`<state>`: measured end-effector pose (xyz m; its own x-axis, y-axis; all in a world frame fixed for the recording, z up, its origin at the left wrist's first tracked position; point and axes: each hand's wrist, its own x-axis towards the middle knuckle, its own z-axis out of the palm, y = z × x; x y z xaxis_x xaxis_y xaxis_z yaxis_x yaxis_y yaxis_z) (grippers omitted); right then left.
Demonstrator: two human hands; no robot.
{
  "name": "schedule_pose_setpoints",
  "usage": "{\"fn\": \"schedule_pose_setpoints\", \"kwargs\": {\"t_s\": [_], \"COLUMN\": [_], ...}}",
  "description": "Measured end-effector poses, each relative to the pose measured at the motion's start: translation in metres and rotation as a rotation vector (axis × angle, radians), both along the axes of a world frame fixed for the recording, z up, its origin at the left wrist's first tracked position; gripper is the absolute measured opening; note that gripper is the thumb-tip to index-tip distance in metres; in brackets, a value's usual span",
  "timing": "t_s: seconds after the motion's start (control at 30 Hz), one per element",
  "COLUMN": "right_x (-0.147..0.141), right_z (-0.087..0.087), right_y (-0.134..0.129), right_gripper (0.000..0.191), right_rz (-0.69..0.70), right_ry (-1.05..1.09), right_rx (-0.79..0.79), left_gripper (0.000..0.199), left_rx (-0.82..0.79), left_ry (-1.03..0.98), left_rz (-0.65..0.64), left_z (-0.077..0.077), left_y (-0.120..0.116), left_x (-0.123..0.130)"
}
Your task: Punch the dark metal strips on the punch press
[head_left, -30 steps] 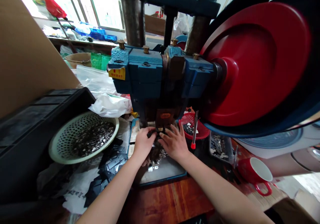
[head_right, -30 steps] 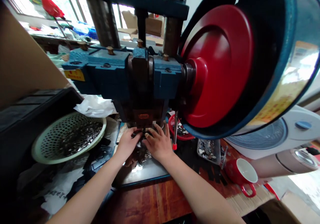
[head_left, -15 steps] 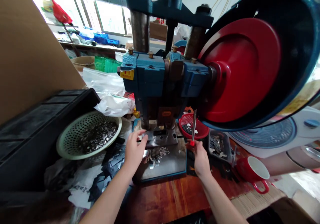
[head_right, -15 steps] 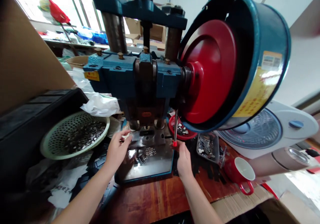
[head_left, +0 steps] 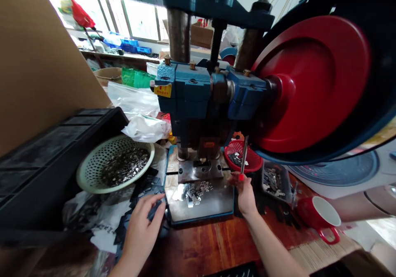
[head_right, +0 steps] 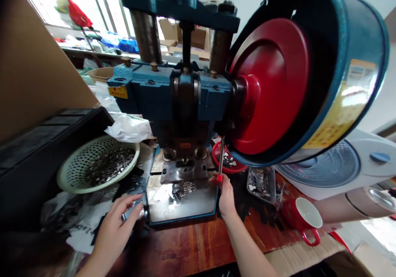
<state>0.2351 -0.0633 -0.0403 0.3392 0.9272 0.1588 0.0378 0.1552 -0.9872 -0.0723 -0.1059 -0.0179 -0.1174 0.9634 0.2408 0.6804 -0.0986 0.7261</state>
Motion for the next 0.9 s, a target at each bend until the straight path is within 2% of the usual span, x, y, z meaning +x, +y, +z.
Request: {"fn": "schedule_pose_setpoints", "kwargs": {"t_s": [0.1,0.23,0.33,0.4,0.47,0.57,0.63,0.7,0.77,0.9], "right_x": [-0.01,-0.032,-0.041,-0.039,-0.03,-0.007,0.008,0.019,0.024,0.014], "right_z": [0.001,0.02,0.029,0.03,0.029,0.028,0.029,0.028,0.025,0.012], "right_y": [0.018,0.058,0.075,0.076,0.074,0.068,0.06,0.047,0.027,-0.015], "right_gripper": [0.047,0.043,0.036,0.033,0.036,0.041,0.044,0.048,0.048,0.038], "right_rz": [-0.035,0.083,0.166,0.15,0.053,-0.096,-0.132,-0.138,-0.141,-0.054], "right_ry": [-0.193,-0.656,-0.764,-0.717,-0.586,-0.233,0.019,0.147,0.107,-0.241], "right_rx": [-0.052,0.017,-0.049,-0.092,-0.119,-0.128,-0.108,-0.087,-0.11,-0.197], "left_gripper": [0.028,0.028,0.028,0.028,0.03,0.034,0.037,0.038,0.038,0.037], "left_rx": [-0.045,-0.156,-0.208,-0.22,-0.211,-0.206,-0.246,-0.305,-0.345,-0.307], "left_ry": [0.062,0.142,0.205,0.241,0.279,0.368,0.457,0.543,0.596,0.564], "left_rz": [0.007,-0.005,0.004,0.027,0.041,0.01,-0.005,-0.015,-0.032,-0.081], "left_z": [-0.004,-0.012,-0.014,-0.015,-0.018,-0.023,-0.027,-0.031,-0.035,-0.037], "left_y": [-0.007,-0.019,-0.028,-0.028,-0.022,0.001,0.021,0.038,0.049,0.053], "left_x": [-0.016,-0.036,-0.047,-0.052,-0.056,-0.058,-0.059,-0.059,-0.06,-0.067]}}
